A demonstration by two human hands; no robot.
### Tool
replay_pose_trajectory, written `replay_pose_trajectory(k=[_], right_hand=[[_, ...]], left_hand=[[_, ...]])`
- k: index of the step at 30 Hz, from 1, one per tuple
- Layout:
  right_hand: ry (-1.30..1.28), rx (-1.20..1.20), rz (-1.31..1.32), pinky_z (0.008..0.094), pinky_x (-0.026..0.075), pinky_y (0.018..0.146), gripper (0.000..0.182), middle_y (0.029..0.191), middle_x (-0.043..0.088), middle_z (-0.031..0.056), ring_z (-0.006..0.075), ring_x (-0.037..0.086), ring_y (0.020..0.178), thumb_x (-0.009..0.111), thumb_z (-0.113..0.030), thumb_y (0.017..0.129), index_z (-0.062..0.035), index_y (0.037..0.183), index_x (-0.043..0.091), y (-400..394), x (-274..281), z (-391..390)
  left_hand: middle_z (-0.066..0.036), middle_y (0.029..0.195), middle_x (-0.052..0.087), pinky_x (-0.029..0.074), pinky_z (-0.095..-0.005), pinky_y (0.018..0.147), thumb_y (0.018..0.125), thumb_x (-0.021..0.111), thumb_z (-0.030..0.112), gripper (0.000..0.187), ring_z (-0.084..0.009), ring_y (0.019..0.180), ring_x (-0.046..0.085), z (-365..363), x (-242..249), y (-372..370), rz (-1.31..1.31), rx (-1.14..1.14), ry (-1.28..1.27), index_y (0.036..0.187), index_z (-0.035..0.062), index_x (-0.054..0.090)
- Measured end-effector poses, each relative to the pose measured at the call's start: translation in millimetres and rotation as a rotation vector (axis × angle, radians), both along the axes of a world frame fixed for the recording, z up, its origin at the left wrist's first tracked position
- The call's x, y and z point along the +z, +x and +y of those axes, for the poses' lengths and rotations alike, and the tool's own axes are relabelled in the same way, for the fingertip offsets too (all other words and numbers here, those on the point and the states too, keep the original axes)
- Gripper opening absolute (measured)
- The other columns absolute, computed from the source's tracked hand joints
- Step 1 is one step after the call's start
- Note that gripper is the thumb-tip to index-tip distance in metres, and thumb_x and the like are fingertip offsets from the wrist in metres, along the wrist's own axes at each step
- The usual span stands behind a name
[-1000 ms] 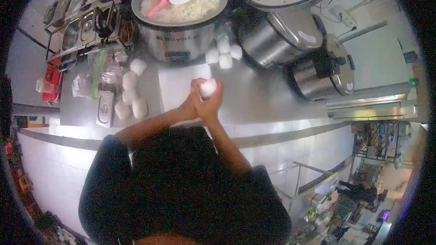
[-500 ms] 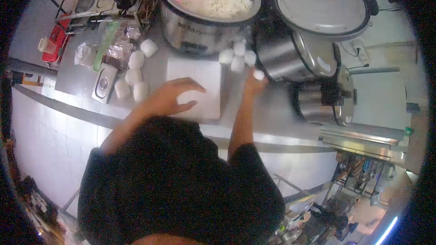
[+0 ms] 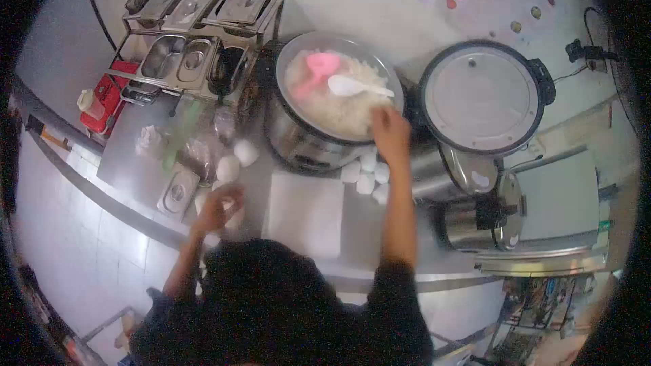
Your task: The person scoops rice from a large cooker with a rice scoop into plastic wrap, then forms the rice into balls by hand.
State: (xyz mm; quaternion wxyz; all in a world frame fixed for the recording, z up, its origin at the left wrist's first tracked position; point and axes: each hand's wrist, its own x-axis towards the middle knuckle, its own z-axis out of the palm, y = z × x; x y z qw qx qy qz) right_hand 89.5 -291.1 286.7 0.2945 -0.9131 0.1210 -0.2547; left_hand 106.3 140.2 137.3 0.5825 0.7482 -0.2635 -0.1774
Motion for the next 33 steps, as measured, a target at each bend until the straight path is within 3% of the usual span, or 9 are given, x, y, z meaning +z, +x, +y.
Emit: replay_pose_trajectory(k=[3,9,13,16,19,21,23,26,33], right_hand=[[0.165,0.033,0.461,0.0265,0.050,0.059,0.044,0.063,0.065,0.0080,0.0143,0.064,0.057,0.059,-0.044,0.087,-0.0018,0.083,0.071,112.8,-4.1,17.2],[-0.589,-0.155,0.695,0.0314,0.054,0.066,0.036,0.066,0.068,0.0097,0.0179,0.068,0.062,0.066,-0.042,0.075,-0.0066,0.077,0.072,230.5,-63.1,54.2],[-0.437,-0.044,0.848,0.0346,0.054,0.073,0.040,0.074,0.071,0.0108,0.0232,0.069,0.072,0.069,-0.047,0.071,-0.0073,0.073,0.073,193.2,31.7,107.6],[-0.376,-0.034,0.952,0.0363,0.053,0.075,0.054,0.089,0.071,0.0157,0.0289,0.069,0.082,0.071,-0.047,0.069,0.0006,0.095,0.070,187.0,41.5,77.8],[-0.552,-0.170,0.732,0.0417,0.053,0.077,0.069,0.106,0.064,0.0268,0.0383,0.065,0.091,0.067,-0.035,0.078,0.0110,0.125,0.045,173.9,49.5,39.6],[-0.427,-0.228,0.760,0.0433,0.053,0.077,0.070,0.109,0.061,0.0297,0.0415,0.064,0.094,0.066,-0.028,0.080,0.0121,0.130,0.037,168.2,70.1,23.6],[-0.859,-0.208,0.752,0.0436,0.054,0.074,0.041,0.098,0.065,0.0248,0.0393,0.065,0.090,0.062,-0.020,0.082,0.0085,0.111,0.056,164.6,84.7,-9.9],[-1.070,-0.332,0.792,0.0436,0.054,0.072,0.026,0.088,0.066,0.0205,0.0361,0.066,0.085,0.060,-0.022,0.085,0.0036,0.088,0.065,156.5,79.4,-43.2],[-1.141,-0.072,0.907,0.0461,0.054,0.069,0.027,0.085,0.067,0.0186,0.0339,0.067,0.079,0.054,-0.022,0.088,-0.0005,0.080,0.068,152.7,42.3,-44.4]], left_hand=[[-0.012,0.108,0.063,0.049,-0.0340,0.084,0.080,0.071,0.010,0.039,-0.0266,0.099,0.062,-38.7,25.7,33.2,-0.303,-0.067,-0.002,0.117,0.0092,0.060],[-0.012,0.113,0.059,0.048,-0.0346,0.079,0.079,0.070,0.009,0.040,-0.0289,0.099,0.057,-93.1,66.3,83.5,-0.333,0.011,-0.270,0.118,0.0095,0.058],[-0.011,0.114,0.058,0.048,-0.0345,0.076,0.079,0.070,0.011,0.041,-0.0286,0.100,0.056,-95.5,57.7,107.1,-0.333,0.000,-0.267,0.118,0.0091,0.057],[-0.015,0.123,0.053,0.046,-0.0380,0.087,0.077,0.073,0.014,0.053,-0.0318,0.111,0.052,-99.4,48.4,123.7,-0.308,-0.035,-0.268,0.125,0.0066,0.051],[-0.022,0.138,0.040,0.035,-0.0442,0.104,0.073,0.077,0.020,0.080,-0.0373,0.128,0.038,-119.0,37.0,135.8,-0.351,0.012,-0.282,0.138,0.0024,0.035],[-0.032,0.148,0.016,0.017,-0.0506,0.114,0.067,0.082,0.029,0.112,-0.0455,0.139,0.017,-133.3,40.9,139.0,-0.374,-0.010,-0.269,0.146,-0.0028,0.009],[-0.035,0.148,0.007,0.012,-0.0538,0.114,0.066,0.083,0.034,0.121,-0.0486,0.139,0.009,-147.4,42.5,138.4,-0.352,-0.042,-0.211,0.146,-0.0047,0.000],[-0.039,0.147,-0.008,0.004,-0.0591,0.112,0.064,0.083,0.043,0.134,-0.0539,0.138,-0.003,-166.4,31.4,130.3,-0.341,-0.045,-0.155,0.144,-0.0082,-0.011],[-0.040,0.145,-0.017,-0.006,-0.0639,0.109,0.065,0.078,0.055,0.138,-0.0565,0.135,-0.017,-175.8,5.7,132.0,-0.416,-0.017,-0.088,0.141,-0.0110,-0.017]])
